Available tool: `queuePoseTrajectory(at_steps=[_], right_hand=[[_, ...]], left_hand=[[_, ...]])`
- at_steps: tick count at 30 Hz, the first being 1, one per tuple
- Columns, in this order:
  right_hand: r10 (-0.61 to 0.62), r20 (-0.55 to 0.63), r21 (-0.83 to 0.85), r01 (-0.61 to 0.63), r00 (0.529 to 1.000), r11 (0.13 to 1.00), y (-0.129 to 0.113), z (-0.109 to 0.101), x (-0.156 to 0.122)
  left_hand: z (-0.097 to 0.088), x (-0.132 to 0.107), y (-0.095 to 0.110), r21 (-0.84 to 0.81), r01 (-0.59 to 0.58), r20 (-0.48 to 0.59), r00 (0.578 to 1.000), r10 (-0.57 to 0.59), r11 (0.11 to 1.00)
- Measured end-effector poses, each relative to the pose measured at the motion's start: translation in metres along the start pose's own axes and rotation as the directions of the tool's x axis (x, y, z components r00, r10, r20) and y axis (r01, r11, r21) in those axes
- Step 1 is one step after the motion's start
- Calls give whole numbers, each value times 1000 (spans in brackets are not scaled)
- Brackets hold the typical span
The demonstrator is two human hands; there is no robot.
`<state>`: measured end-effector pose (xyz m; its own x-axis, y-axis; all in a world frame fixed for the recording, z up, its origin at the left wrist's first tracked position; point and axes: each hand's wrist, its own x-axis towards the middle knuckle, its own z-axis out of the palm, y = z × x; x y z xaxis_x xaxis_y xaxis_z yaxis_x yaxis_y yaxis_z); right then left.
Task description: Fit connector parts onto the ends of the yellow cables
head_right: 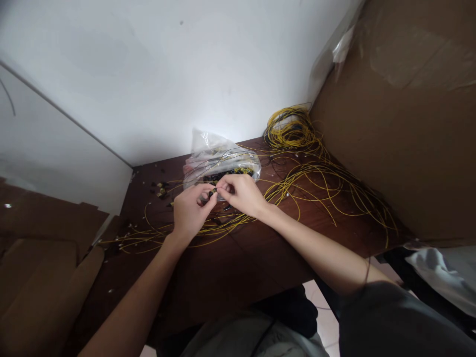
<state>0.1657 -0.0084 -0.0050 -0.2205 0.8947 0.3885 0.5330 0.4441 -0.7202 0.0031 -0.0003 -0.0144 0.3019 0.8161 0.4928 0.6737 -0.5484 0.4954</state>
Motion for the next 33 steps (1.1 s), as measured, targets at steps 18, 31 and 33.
queuePoseTrajectory(at_steps=[18, 31, 33], right_hand=[[-129, 33, -116, 132, 991, 984, -2, 0, -2], [-130, 69, -155, 139, 989, 978, -2, -2, -2], [-132, 73, -158, 142, 989, 977, -1, -2, -2]], left_hand=[[1, 1, -3, 2, -49, -57, 997, 49, 999], [2, 0, -5, 37, -93, -45, 994, 95, 995], [2, 0, -6, 42, -102, -37, 994, 104, 994]])
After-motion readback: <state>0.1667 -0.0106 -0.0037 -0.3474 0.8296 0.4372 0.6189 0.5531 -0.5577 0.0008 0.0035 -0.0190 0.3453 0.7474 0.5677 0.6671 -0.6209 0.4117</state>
